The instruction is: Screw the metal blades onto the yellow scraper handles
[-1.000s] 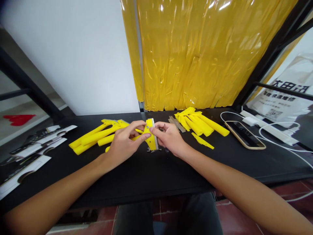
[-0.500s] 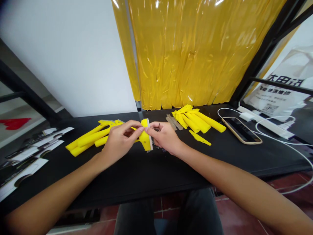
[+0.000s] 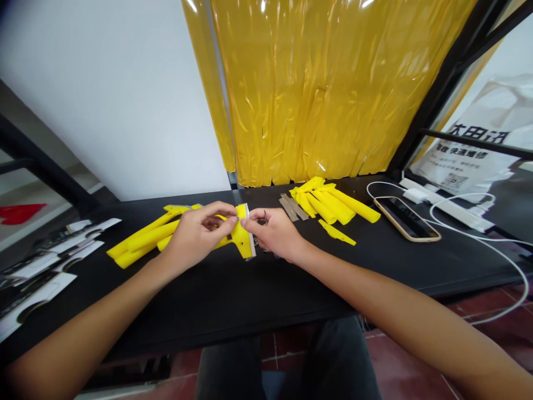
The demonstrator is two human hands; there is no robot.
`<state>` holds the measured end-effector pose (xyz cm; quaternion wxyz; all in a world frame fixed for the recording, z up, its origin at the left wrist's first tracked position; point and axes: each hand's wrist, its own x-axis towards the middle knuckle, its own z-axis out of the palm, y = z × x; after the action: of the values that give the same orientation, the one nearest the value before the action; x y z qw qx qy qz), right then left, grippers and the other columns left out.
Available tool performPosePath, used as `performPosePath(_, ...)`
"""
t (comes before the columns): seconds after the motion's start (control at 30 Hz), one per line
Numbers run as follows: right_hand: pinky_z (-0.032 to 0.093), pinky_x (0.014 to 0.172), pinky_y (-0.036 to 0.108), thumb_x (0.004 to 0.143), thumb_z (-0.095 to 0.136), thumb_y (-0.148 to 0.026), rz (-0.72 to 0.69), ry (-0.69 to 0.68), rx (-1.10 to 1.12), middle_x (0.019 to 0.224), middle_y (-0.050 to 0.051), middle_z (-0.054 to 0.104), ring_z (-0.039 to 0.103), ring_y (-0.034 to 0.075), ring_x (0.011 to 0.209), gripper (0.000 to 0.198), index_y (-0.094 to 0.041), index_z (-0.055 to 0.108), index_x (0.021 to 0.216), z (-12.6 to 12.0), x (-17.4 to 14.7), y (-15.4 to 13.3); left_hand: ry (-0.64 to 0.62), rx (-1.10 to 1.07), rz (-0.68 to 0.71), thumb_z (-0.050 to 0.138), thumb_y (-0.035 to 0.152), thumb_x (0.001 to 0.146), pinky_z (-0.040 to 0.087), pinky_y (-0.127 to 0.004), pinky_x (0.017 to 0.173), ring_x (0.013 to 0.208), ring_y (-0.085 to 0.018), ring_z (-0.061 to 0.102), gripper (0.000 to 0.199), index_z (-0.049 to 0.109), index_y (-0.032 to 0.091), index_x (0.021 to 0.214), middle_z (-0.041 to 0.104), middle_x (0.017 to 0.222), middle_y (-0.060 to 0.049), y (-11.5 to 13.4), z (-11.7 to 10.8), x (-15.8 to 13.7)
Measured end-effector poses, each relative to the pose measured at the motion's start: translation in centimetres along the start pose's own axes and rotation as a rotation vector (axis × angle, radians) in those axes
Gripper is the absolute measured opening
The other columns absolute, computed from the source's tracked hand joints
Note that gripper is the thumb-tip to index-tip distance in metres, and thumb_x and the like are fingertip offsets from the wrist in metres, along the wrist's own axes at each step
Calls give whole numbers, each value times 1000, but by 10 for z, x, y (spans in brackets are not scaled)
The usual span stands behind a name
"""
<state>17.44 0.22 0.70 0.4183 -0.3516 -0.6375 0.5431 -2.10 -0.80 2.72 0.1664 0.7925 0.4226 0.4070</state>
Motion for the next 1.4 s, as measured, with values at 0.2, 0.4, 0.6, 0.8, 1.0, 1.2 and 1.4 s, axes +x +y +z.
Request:
performPosePath(0.2,21,36,21,84,71,-44,7,-13,-18,42,-10,42,31,5,34,27,-18,64,81,2,0,1,97,271,285,63,22,91,49,-26,64,74,-14,61,11,74,21,93,68,89,-4,0,-2,0)
performPosePath(0.4,18,35,21,79,76,-44,14,-27,88,50,-10,46,31,3,34,29,-17,64,79,3,1,0,70,389,396,58,17,92,52,-30,76,88,-18,65,15,69,19,103,69,97,-7,-4,-3,-2)
performPosePath(0.6,12,38,22,79,75,-40,73,41,175,39,-11,39,24,2,33,30,-17,59,68,-5,6,0,-15,592,420,56,14,86,56,-35,80,99,-25,69,43,58,17,129,67,123,-12,-6,4,-10)
performPosePath(0.8,12,40,23,83,71,-42,85,12,213,35,-10,37,21,4,34,31,-18,58,69,-11,7,-3,-35,845,460,59,18,89,56,-33,66,95,-27,71,49,51,12,137,67,124,-16,-2,9,-13)
performPosePath(1.0,10,39,23,87,67,-52,92,-81,271,49,-9,37,21,6,41,36,-18,60,76,-9,4,-12,62,665,375,52,14,92,54,-31,67,80,-21,69,38,60,15,129,70,105,-11,1,2,-11)
performPosePath(1.2,32,49,24,87,67,-43,-292,434,112,80,-2,50,36,9,57,31,-23,65,111,-29,23,6,135,-110,-176,63,36,91,42,-25,42,41,-11,52,32,58,18,64,56,52,0,-1,-11,5)
performPosePath(1.4,42,60,24,97,49,-50,-322,409,-156,96,2,55,46,11,67,38,-21,63,118,-44,39,35,62,-641,-429,69,32,86,31,-22,33,32,-8,44,23,61,18,70,51,46,2,-9,-12,13)
